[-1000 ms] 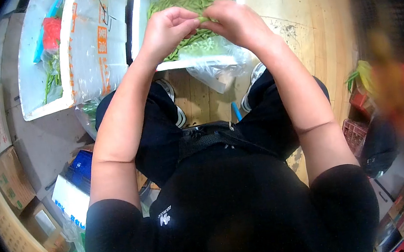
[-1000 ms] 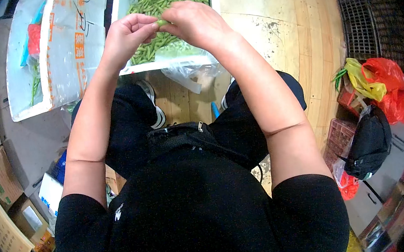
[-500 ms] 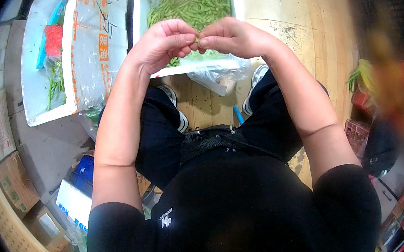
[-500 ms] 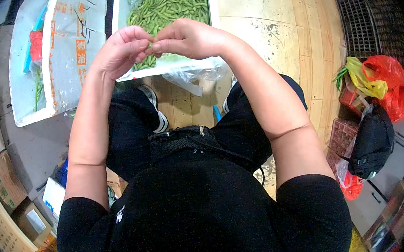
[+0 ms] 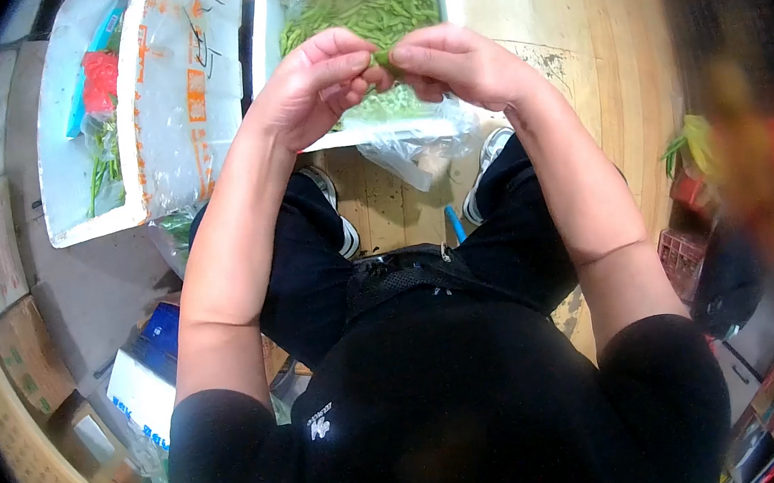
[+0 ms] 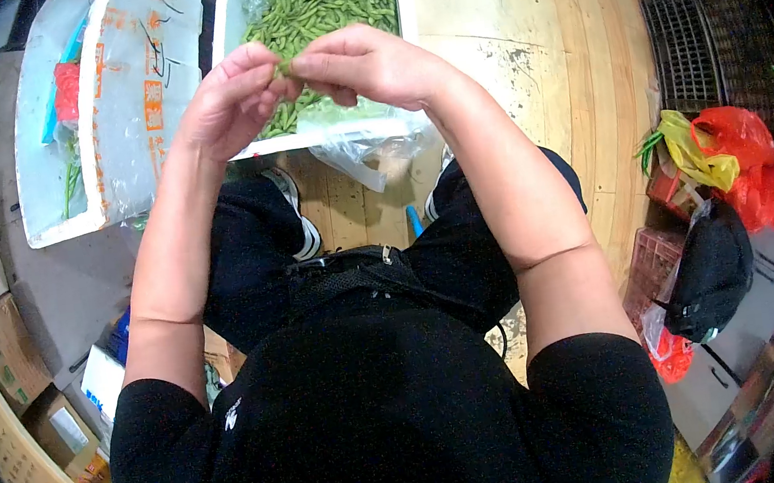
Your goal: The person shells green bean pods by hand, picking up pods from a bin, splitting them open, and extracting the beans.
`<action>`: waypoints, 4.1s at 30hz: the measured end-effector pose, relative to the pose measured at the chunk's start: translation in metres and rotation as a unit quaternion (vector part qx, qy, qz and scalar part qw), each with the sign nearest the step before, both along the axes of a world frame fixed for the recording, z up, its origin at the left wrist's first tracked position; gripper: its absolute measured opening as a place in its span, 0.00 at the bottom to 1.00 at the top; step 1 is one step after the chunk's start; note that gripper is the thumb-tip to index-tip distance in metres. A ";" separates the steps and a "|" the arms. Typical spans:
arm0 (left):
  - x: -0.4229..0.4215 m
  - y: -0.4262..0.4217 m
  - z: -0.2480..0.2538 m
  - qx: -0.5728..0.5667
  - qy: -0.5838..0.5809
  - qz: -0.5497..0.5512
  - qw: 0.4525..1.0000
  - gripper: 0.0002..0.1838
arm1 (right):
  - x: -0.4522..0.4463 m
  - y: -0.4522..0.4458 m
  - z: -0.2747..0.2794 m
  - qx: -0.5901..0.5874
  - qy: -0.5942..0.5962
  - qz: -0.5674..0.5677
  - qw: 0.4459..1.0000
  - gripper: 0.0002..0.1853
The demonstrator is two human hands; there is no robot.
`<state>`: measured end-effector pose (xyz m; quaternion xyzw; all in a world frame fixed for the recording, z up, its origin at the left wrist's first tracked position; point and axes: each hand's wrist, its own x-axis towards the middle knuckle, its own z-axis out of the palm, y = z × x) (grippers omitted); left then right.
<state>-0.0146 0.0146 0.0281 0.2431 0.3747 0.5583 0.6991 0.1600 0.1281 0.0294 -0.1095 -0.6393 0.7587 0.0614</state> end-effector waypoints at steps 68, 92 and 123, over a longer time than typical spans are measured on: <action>0.029 0.001 -0.014 0.043 0.283 0.164 0.944 0.11 | -0.022 -0.020 -0.033 -0.230 0.052 -0.244 0.941 0.07; 0.007 0.004 -0.022 -0.082 0.015 0.108 0.991 0.10 | -0.015 -0.006 -0.026 0.485 0.097 -0.240 0.835 0.09; -0.178 -0.111 0.057 0.091 0.804 0.403 0.427 0.14 | 0.010 0.060 -0.021 -0.461 0.207 -0.365 0.782 0.10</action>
